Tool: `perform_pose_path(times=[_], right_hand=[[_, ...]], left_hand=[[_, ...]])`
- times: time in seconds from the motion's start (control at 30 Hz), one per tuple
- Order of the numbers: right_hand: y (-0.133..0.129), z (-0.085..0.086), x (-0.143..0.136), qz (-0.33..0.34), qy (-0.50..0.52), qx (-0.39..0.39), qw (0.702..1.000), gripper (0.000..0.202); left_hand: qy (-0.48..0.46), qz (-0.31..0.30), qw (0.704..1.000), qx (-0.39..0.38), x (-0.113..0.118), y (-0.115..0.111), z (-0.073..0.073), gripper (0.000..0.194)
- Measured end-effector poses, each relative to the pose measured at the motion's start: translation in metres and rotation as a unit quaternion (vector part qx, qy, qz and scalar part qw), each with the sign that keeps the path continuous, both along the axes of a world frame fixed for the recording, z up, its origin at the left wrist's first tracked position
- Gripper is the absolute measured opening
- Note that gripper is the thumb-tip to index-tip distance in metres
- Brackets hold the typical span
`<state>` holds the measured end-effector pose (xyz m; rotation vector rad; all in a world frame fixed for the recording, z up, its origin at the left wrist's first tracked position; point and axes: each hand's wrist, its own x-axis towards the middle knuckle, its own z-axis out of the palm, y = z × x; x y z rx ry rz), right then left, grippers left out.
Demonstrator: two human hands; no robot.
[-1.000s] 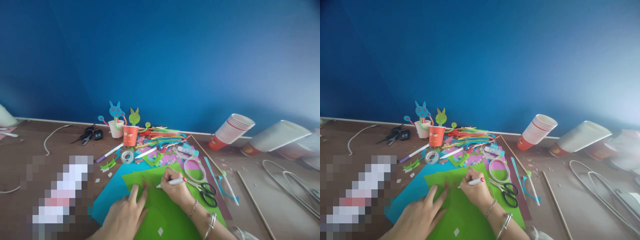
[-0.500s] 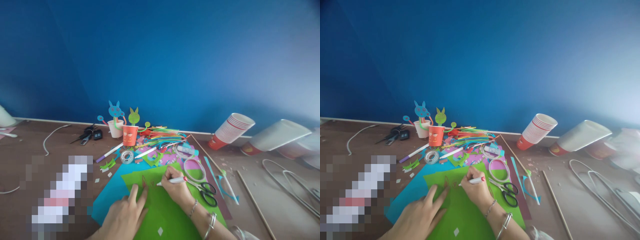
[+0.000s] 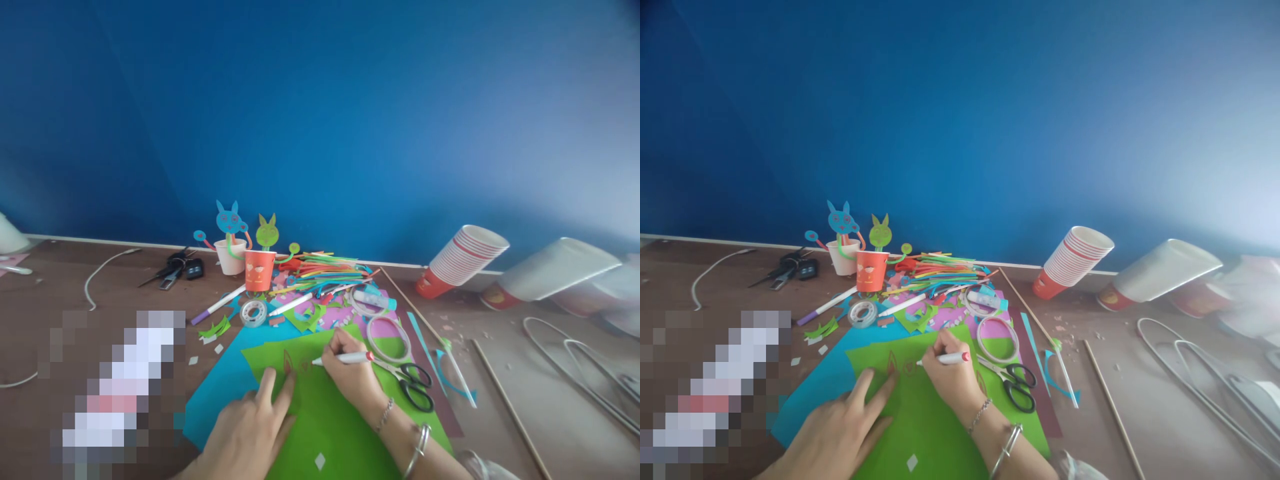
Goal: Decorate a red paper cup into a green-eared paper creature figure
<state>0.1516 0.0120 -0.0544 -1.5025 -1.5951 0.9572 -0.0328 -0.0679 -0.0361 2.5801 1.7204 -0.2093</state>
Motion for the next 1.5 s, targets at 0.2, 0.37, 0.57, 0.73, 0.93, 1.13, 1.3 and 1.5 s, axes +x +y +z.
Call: perform_pose_path(times=[0.2,0.37,0.57,0.73,0.93,1.13,1.3,1.5], right_hand=[[-0.0002,0.0043,-0.0019,-0.001,0.016,-0.014,1.000,0.023],[0.0002,0.0047,-0.0031,0.001,0.028,-0.019,0.999,0.024],[0.0014,0.0032,-0.0034,0.005,0.015,-0.030,0.999,0.024],[0.0011,0.0030,-0.0026,0.017,-0.001,-0.026,1.000,0.026],[0.0009,0.0050,-0.0040,0.039,-0.003,-0.026,0.999,0.028],[-0.0005,0.0085,-0.0052,0.052,-0.010,-0.027,0.998,0.028],[-0.0018,0.0090,-0.0058,0.068,0.000,-0.041,0.997,0.028],[-0.0014,0.0064,-0.0061,0.075,0.006,-0.045,0.996,0.028]], left_hand=[[-0.006,-0.004,1.000,0.006,-0.0004,0.0011,0.0001,0.049],[-0.003,-0.006,1.000,0.011,-0.0008,0.0006,-0.0002,0.049],[-0.001,-0.011,1.000,0.022,-0.0019,-0.0012,-0.0035,0.048],[-0.006,-0.013,0.999,0.032,-0.0025,-0.0006,-0.0047,0.049],[-0.002,-0.008,1.000,0.028,-0.0014,-0.0003,-0.0035,0.048],[0.001,-0.004,1.000,0.023,-0.0007,-0.0006,-0.0047,0.050],[0.005,-0.004,1.000,0.013,-0.0002,-0.0001,-0.0029,0.049],[0.001,-0.004,1.000,0.009,-0.0004,0.0000,-0.0036,0.050]])
